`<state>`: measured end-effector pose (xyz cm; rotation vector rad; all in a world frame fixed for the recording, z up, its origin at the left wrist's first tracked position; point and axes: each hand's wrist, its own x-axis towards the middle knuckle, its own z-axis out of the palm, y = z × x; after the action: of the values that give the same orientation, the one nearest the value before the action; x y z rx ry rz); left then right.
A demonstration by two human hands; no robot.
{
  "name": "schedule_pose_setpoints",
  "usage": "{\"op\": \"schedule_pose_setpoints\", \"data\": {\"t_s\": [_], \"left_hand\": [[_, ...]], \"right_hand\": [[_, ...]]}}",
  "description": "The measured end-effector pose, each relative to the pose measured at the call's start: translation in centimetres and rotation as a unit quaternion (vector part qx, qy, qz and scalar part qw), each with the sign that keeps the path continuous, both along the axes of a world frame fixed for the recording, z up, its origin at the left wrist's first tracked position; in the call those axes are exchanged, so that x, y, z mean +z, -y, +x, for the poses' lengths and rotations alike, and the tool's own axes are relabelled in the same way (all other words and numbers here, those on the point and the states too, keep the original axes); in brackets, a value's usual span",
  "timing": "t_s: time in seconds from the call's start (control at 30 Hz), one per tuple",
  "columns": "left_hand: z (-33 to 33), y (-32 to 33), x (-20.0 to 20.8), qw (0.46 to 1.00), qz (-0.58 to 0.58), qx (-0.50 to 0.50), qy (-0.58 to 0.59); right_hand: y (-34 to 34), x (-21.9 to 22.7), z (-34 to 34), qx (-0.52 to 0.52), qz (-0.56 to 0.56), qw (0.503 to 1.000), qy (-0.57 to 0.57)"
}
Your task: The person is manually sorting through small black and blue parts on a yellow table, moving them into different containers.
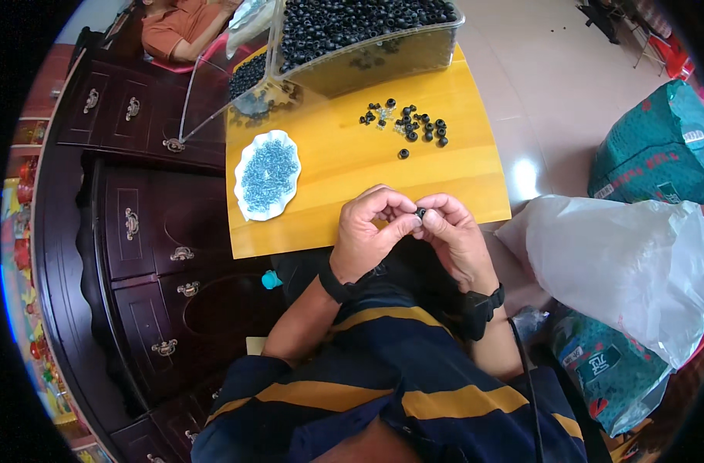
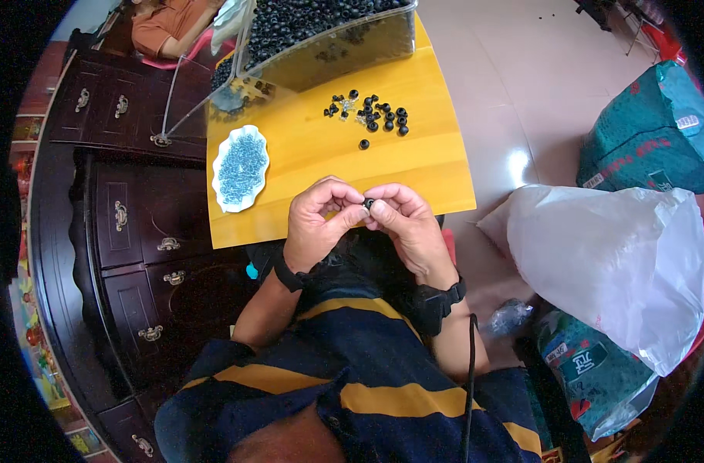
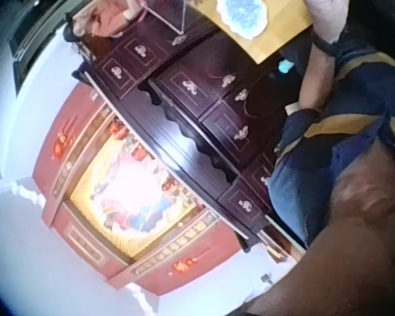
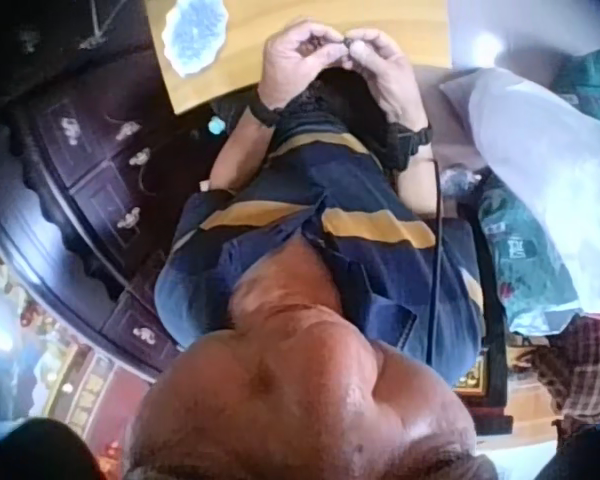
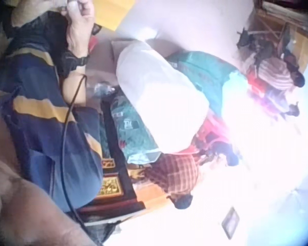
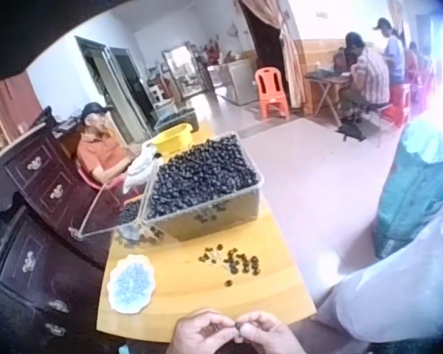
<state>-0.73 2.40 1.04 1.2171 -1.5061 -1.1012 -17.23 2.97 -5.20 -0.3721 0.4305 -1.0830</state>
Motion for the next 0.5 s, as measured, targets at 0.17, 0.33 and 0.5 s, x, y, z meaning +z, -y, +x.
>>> {"op": "schedule_pose_setpoints", "data": {"t_s": [0.17, 0.33, 0.5], "left_hand": [[-0.3, -0.1, 1.2, 0.999, 0.032, -0.025, 0.005], [-0.8, -1.3, 6.9, 0.981, -0.102, -0.094, 0.131], [-3.4, -4.7, 13.6, 0.815, 0.003, -0.535, -0.225]], "right_hand": [[0.0, 0.4, -1.0, 0.04, 0.016, 0.999, 0.026], [0.2, 0.0, -1.8, 0.008, 0.069, 0.993, 0.095], [0.4, 0.3, -2.3, -0.019, 0.07, 0.987, 0.145]]}}
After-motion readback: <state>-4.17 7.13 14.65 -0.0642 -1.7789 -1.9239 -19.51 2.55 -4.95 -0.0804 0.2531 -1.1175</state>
